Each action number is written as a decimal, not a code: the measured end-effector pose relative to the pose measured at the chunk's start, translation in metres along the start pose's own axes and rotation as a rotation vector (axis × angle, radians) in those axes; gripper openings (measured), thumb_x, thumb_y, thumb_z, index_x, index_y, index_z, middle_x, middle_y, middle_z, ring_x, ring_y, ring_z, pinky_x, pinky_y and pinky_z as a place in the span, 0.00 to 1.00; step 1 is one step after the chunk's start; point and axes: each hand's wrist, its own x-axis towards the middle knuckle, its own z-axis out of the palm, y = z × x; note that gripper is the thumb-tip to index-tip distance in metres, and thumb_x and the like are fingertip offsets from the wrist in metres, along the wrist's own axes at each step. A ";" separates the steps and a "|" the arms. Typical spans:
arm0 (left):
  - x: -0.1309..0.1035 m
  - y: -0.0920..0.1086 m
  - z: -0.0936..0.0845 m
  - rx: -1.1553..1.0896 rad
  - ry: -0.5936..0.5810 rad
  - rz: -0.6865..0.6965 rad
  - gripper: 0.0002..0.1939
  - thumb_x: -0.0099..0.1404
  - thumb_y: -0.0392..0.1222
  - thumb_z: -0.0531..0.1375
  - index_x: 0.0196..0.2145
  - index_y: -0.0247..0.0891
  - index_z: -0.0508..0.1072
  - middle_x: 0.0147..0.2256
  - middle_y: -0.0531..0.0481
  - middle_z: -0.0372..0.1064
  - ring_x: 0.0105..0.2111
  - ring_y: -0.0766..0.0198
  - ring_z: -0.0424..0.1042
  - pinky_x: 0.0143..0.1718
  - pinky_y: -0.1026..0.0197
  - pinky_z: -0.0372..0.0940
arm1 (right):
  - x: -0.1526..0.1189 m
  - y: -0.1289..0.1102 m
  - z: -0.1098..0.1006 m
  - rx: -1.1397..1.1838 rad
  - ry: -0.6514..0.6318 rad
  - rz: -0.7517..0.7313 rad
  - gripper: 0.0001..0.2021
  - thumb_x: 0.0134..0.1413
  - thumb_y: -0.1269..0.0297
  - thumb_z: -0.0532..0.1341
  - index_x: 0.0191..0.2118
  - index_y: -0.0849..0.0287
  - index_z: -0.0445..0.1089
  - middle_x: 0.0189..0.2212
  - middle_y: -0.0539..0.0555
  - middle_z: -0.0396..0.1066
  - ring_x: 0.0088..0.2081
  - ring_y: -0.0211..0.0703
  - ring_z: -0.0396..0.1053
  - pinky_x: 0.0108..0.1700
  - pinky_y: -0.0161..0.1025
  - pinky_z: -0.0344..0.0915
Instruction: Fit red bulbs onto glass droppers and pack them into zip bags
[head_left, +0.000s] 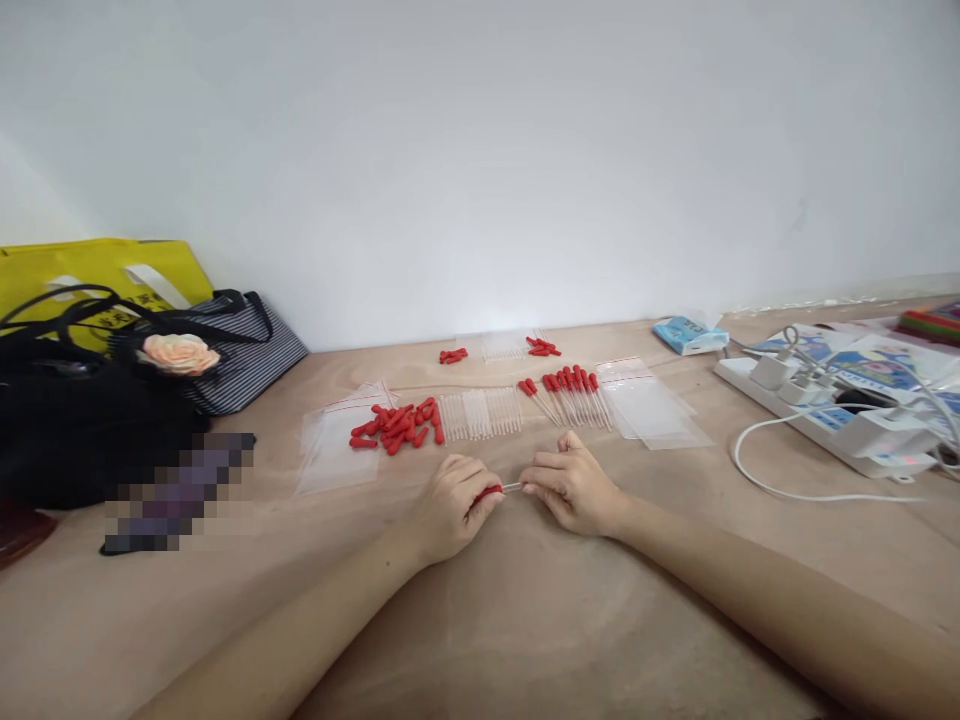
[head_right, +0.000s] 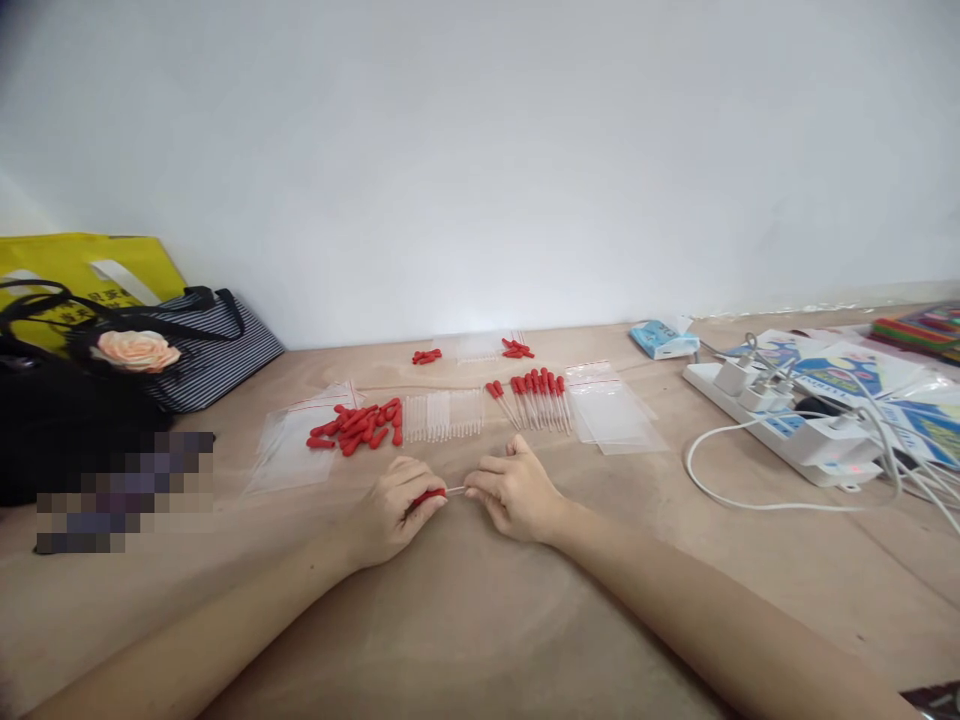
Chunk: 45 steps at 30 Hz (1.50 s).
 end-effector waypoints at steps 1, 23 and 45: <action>0.000 0.000 0.000 0.002 0.002 0.004 0.10 0.64 0.40 0.49 0.30 0.37 0.67 0.28 0.50 0.67 0.30 0.64 0.64 0.37 0.59 0.56 | 0.000 -0.001 0.001 0.006 -0.001 0.008 0.13 0.58 0.67 0.47 0.33 0.59 0.68 0.24 0.50 0.66 0.24 0.34 0.57 0.34 0.39 0.44; 0.001 -0.011 -0.009 -0.039 0.003 -0.089 0.08 0.63 0.42 0.51 0.35 0.39 0.69 0.32 0.50 0.69 0.33 0.62 0.66 0.38 0.58 0.58 | 0.009 -0.004 -0.011 -0.036 -0.168 0.074 0.10 0.55 0.65 0.52 0.33 0.57 0.70 0.28 0.52 0.70 0.33 0.40 0.62 0.36 0.39 0.46; -0.002 -0.023 -0.010 -0.138 -0.002 -0.294 0.07 0.59 0.38 0.53 0.34 0.36 0.69 0.32 0.49 0.65 0.32 0.64 0.66 0.34 0.60 0.63 | 0.058 0.065 0.010 -0.391 -0.055 1.012 0.21 0.54 0.52 0.47 0.31 0.63 0.70 0.30 0.61 0.72 0.39 0.52 0.67 0.48 0.47 0.44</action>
